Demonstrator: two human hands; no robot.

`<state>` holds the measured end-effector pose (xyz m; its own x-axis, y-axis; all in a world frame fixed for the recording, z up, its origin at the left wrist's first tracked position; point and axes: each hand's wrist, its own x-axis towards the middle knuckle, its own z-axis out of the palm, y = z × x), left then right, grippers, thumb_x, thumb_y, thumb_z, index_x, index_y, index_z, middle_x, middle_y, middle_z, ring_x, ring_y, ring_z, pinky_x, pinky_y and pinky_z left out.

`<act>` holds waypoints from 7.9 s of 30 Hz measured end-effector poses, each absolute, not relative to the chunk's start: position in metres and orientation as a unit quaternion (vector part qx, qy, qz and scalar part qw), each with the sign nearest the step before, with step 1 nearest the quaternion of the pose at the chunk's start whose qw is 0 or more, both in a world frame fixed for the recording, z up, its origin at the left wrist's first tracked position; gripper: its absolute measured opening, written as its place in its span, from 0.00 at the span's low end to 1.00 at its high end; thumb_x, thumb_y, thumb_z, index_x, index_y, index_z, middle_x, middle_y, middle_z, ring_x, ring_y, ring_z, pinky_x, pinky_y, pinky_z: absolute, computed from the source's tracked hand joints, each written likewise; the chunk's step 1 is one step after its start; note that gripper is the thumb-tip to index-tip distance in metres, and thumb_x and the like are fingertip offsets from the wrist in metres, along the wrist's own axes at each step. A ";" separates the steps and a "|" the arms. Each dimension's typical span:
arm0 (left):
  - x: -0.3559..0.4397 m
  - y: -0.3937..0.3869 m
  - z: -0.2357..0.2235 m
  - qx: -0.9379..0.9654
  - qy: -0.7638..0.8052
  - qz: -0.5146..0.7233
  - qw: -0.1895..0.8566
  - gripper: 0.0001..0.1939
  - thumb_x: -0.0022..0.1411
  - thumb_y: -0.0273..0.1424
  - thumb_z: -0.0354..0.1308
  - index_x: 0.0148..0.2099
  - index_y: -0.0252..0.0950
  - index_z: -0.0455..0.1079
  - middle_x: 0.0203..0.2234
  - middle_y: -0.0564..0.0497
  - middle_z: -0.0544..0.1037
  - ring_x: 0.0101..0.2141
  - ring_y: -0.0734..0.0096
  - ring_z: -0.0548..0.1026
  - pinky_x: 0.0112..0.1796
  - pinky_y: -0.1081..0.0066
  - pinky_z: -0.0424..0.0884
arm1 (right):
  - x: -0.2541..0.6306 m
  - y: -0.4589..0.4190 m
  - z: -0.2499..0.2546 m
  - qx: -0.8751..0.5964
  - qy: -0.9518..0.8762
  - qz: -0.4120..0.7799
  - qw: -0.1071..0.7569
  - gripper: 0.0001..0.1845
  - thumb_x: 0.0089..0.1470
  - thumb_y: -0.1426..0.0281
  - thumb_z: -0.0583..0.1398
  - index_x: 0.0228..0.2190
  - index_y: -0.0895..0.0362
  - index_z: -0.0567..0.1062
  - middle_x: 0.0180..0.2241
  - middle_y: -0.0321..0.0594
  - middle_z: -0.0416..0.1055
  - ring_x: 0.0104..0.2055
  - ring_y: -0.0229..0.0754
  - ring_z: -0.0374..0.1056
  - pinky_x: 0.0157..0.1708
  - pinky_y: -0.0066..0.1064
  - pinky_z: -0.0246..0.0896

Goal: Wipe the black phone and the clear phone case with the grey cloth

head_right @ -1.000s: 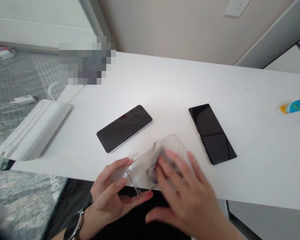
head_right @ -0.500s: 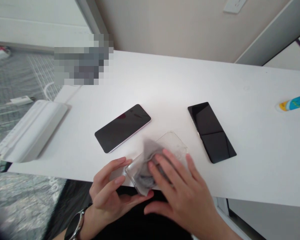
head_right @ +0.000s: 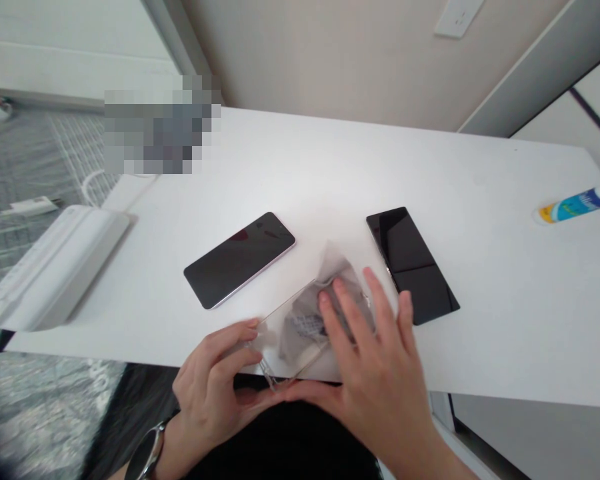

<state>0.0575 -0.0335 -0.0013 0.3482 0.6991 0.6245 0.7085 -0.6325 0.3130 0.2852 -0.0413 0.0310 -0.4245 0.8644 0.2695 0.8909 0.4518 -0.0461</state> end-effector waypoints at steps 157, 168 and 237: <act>0.068 -0.027 0.010 -0.830 -0.475 -0.293 0.003 0.35 0.73 0.51 0.48 0.65 0.25 0.63 0.43 0.40 0.77 0.42 0.59 0.73 0.44 0.64 0.68 | 0.282 -0.044 0.030 -0.467 -0.879 -0.043 0.087 0.59 0.58 0.32 0.44 0.69 0.66 0.56 0.73 0.49 0.47 0.76 0.55 0.37 0.73 0.48 0.25; 0.067 -0.027 0.008 -0.832 -0.480 -0.280 -0.005 0.43 0.69 0.59 0.45 0.67 0.25 0.61 0.43 0.39 0.77 0.42 0.58 0.74 0.43 0.63 0.68 | 0.279 -0.041 0.034 -0.434 -0.897 -0.046 0.073 0.60 0.57 0.31 0.41 0.69 0.67 0.57 0.72 0.50 0.48 0.76 0.58 0.35 0.72 0.52 0.20; 0.068 -0.027 0.010 -0.831 -0.482 -0.278 0.001 0.45 0.65 0.58 0.55 0.67 0.24 0.59 0.41 0.40 0.78 0.39 0.57 0.74 0.41 0.63 0.68 | 0.284 -0.049 0.028 -0.494 -0.865 -0.016 0.083 0.60 0.55 0.30 0.43 0.70 0.62 0.55 0.73 0.50 0.47 0.75 0.60 0.38 0.72 0.53 0.28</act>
<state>0.0682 -0.0268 0.0099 0.3813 0.7998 0.4635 0.8011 -0.5361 0.2661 0.2835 -0.0493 0.0283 -0.4983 0.8522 0.1599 0.8574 0.5117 -0.0552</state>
